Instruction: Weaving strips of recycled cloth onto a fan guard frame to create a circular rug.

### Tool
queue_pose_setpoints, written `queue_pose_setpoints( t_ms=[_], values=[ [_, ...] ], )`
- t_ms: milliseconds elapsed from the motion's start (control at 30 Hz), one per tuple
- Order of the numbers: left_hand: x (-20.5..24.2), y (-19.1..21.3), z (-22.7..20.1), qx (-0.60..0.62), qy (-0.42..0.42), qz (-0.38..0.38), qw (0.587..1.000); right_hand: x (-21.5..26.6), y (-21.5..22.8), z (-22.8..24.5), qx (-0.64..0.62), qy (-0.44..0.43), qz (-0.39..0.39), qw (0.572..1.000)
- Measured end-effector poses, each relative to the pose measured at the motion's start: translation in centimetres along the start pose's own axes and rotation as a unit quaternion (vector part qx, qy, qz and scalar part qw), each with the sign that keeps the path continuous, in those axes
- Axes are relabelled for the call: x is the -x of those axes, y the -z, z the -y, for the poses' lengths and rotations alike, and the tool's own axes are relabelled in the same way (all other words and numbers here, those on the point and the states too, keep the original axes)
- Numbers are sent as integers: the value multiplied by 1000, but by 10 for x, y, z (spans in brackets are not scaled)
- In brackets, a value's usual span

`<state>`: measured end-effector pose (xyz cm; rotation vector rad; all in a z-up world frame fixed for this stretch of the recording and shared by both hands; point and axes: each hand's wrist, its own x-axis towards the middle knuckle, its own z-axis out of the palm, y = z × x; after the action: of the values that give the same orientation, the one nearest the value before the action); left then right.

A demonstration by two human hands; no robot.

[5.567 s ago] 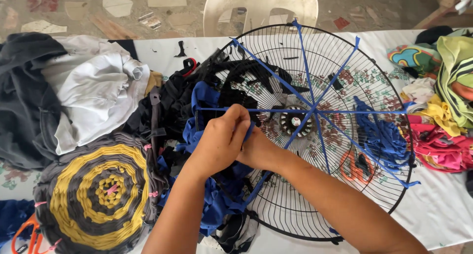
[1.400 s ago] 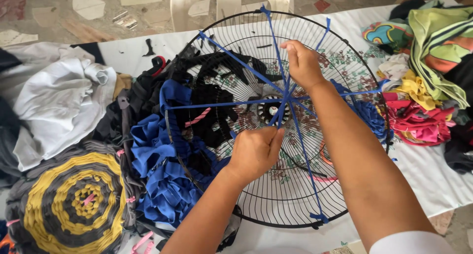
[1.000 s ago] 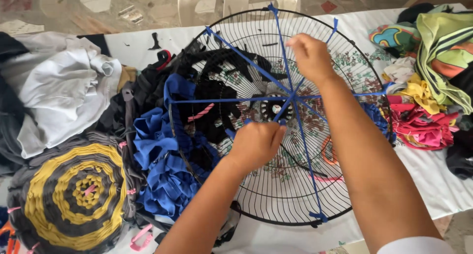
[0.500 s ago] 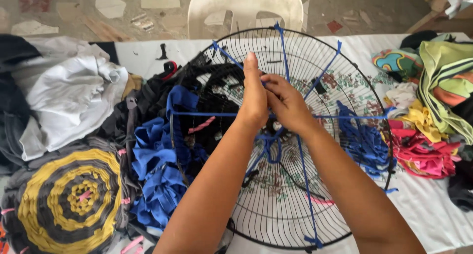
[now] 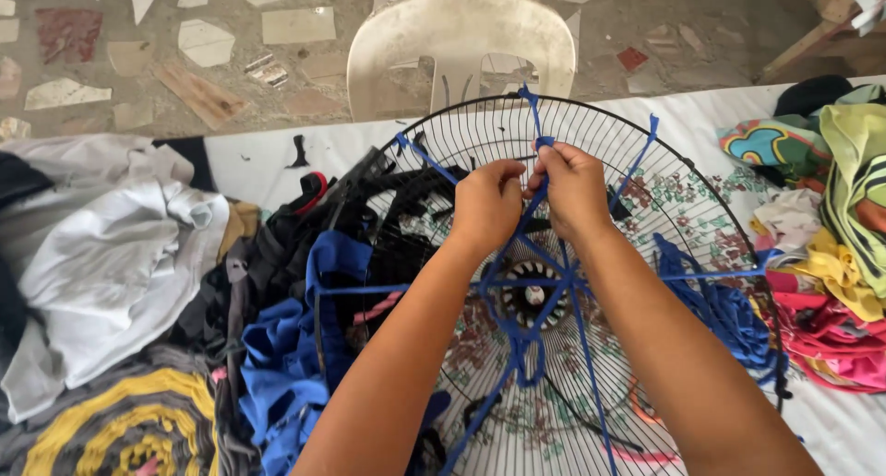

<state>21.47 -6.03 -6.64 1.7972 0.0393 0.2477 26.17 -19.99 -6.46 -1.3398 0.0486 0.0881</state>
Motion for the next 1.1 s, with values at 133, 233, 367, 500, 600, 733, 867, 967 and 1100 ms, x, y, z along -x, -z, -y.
queue_pose_setpoints(
  t_ms=[133, 233, 367, 500, 600, 733, 867, 967, 1100],
  values=[
    [-28, 3, 1, -109, -143, -58, 982, -18, -2, 4, 64, -14, 15, 998],
    [-58, -7, 6, -136, -138, -45, 980, -28, -6, 14, 253, 111, -3, 961],
    [-80, -29, 14, -136, -92, -26, 986, -59, 5, 5, 271, 174, -86, 943],
    [-89, -38, 24, -161, -70, -7, 985, -81, 15, -19, 360, 276, -132, 882],
    [-95, -28, 33, -169, -57, -1, 984, -67, -7, -8, 376, 302, -104, 870],
    [-101, 4, 11, -257, -121, -64, 957, -66, -15, -10, 390, 282, -108, 870],
    [-111, 25, 3, -329, -180, -100, 922, -68, -13, -16, 410, 300, -104, 855],
    [-122, 22, 21, -335, -161, -89, 924, -64, -19, -16, 422, 305, -88, 849],
    [-121, 16, 32, -297, -144, -78, 941, -61, -29, -18, 411, 287, -66, 863]
  ],
)
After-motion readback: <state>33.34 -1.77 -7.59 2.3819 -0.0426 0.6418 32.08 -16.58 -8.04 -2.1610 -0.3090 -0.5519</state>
